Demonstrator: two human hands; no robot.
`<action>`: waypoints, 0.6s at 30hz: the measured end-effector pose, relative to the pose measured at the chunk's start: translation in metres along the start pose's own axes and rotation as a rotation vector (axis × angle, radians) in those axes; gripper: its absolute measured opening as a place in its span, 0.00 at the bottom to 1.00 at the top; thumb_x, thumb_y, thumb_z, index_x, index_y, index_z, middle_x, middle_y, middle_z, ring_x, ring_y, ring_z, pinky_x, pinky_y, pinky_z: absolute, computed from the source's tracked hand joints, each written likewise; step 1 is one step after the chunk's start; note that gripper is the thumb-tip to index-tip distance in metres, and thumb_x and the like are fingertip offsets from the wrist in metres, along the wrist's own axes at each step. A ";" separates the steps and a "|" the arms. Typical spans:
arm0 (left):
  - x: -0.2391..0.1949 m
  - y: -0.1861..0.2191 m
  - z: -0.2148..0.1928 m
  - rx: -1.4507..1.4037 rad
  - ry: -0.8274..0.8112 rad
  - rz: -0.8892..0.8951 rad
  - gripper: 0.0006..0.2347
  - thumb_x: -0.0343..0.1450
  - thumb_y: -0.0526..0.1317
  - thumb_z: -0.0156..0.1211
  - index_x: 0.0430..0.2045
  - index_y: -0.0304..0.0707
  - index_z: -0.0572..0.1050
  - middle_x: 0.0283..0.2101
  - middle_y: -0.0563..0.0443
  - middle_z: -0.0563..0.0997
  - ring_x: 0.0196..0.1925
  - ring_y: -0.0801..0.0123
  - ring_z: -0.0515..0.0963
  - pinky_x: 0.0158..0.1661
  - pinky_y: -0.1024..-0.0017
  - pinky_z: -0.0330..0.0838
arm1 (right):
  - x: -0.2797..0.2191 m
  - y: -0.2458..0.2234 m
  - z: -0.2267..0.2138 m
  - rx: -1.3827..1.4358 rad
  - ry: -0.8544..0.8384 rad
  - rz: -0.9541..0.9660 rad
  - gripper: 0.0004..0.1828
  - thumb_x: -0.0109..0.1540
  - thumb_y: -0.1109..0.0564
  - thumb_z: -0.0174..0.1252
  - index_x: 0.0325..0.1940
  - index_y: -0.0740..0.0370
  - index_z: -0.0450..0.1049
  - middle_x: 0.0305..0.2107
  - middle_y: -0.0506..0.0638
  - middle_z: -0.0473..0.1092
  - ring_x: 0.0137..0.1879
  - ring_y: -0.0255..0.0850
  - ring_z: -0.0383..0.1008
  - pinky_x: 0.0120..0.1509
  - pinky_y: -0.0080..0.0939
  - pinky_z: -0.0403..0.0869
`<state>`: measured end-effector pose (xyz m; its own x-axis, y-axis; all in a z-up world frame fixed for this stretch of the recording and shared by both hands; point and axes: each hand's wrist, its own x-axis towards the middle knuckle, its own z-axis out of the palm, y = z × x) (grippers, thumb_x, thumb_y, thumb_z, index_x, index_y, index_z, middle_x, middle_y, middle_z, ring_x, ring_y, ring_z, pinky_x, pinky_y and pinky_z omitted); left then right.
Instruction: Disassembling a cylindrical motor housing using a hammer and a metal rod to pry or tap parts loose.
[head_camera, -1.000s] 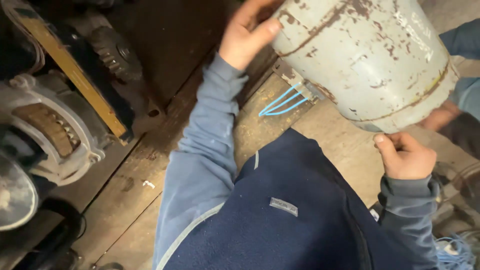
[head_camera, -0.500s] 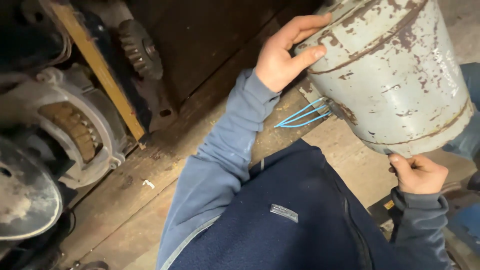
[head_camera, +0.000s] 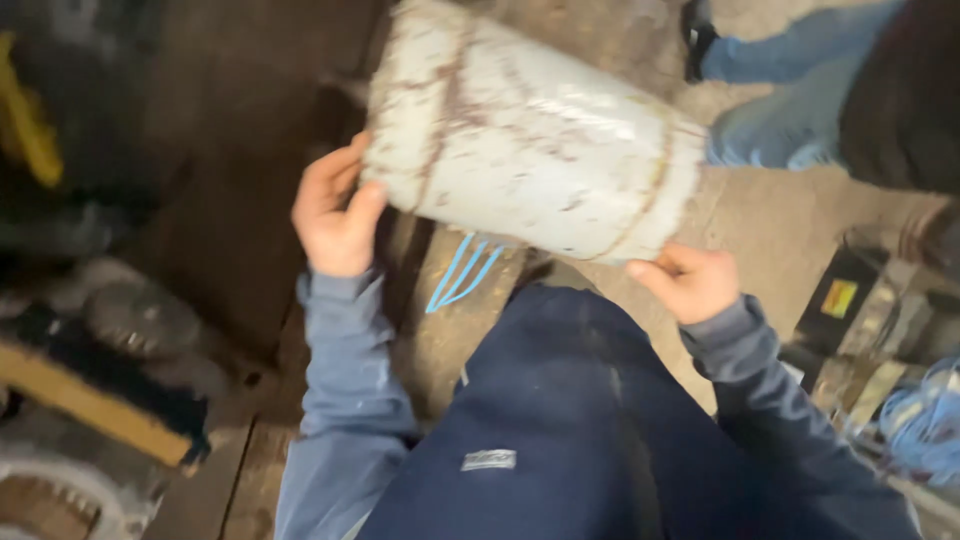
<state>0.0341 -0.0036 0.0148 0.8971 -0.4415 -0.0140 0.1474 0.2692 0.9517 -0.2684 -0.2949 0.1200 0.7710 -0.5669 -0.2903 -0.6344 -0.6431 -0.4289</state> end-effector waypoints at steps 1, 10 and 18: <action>-0.001 -0.002 0.001 -0.001 -0.037 -0.004 0.18 0.75 0.32 0.66 0.58 0.24 0.70 0.62 0.37 0.78 0.64 0.62 0.78 0.68 0.63 0.70 | 0.001 -0.007 -0.005 0.011 0.022 0.027 0.19 0.57 0.45 0.73 0.27 0.63 0.78 0.18 0.55 0.71 0.22 0.46 0.70 0.31 0.42 0.70; -0.022 0.002 0.008 0.118 0.178 0.061 0.13 0.79 0.32 0.64 0.55 0.20 0.73 0.43 0.48 0.77 0.40 0.77 0.69 0.47 0.78 0.64 | 0.040 0.038 -0.014 0.227 -0.331 -0.279 0.15 0.57 0.45 0.70 0.31 0.58 0.79 0.21 0.55 0.75 0.29 0.50 0.78 0.33 0.47 0.73; -0.037 0.038 0.104 0.330 0.240 0.115 0.27 0.81 0.38 0.58 0.73 0.27 0.54 0.76 0.41 0.62 0.75 0.60 0.64 0.75 0.63 0.55 | 0.168 0.080 -0.043 -0.054 -0.576 -0.617 0.12 0.57 0.45 0.66 0.39 0.51 0.83 0.25 0.57 0.76 0.33 0.56 0.77 0.34 0.54 0.72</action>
<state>-0.0368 -0.0661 0.0837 0.9773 -0.2020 0.0637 -0.0652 -0.0009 0.9979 -0.1920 -0.4638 0.0733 0.8791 0.2352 -0.4146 -0.0809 -0.7836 -0.6160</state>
